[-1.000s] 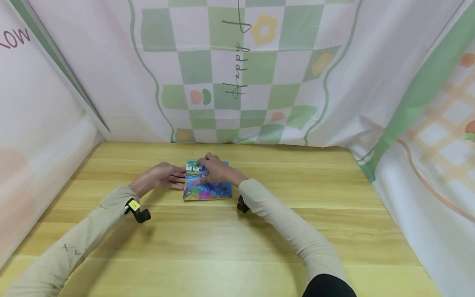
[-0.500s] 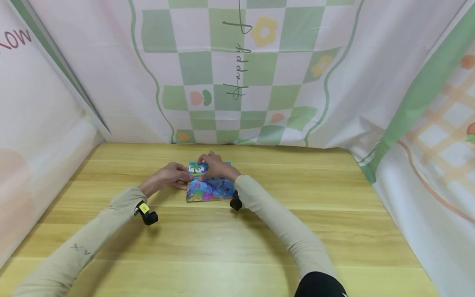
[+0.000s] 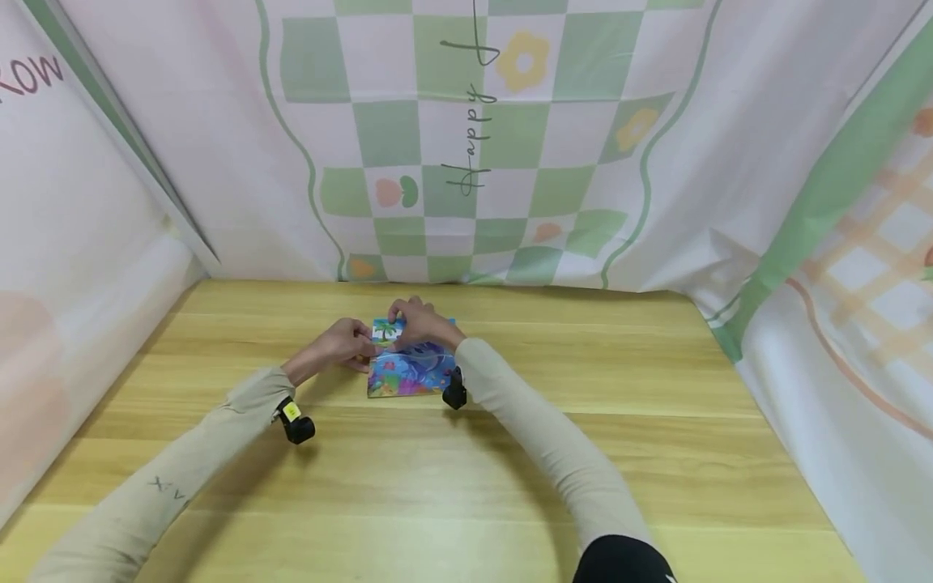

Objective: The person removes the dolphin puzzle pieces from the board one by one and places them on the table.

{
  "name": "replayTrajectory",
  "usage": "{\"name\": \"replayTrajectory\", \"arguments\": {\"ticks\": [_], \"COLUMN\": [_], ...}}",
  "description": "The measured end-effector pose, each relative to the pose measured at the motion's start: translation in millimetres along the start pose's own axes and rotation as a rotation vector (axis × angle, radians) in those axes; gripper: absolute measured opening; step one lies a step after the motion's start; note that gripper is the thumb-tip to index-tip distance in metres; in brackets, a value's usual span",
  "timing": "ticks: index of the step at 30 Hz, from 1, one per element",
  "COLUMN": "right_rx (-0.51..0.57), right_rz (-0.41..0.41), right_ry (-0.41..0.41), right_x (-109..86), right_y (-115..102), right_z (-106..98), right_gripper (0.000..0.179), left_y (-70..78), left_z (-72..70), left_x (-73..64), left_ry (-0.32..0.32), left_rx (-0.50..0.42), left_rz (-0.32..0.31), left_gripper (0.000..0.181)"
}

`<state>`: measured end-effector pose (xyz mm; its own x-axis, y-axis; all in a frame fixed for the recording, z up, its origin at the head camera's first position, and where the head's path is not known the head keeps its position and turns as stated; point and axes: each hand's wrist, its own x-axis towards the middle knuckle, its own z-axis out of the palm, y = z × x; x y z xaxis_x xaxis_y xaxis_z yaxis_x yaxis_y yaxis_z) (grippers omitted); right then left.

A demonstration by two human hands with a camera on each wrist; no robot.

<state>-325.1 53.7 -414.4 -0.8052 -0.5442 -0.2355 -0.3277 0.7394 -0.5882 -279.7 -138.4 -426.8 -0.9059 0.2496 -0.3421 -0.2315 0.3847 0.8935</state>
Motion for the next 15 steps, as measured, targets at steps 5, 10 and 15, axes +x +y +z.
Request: {"name": "replayTrajectory", "arguments": {"ticks": [5, 10, 15], "right_rx": [0.0, 0.045, 0.078], "right_rz": [-0.036, -0.093, -0.126], "right_ry": [0.013, 0.052, 0.077], "right_x": [0.2, -0.2, -1.3], "right_y": [-0.3, 0.6, 2.8], "right_z": [0.3, 3.6, 7.9], "right_gripper": [0.042, 0.031, 0.041], "left_y": [0.0, -2.3, -3.9], "left_z": [-0.8, -1.8, -1.6], "left_x": [-1.1, -0.4, -0.8], "left_ry": [-0.009, -0.026, -0.039], "left_rx": [0.018, 0.005, -0.021], "left_rz": [-0.027, -0.008, 0.012], "left_gripper": [0.02, 0.034, 0.036]}}
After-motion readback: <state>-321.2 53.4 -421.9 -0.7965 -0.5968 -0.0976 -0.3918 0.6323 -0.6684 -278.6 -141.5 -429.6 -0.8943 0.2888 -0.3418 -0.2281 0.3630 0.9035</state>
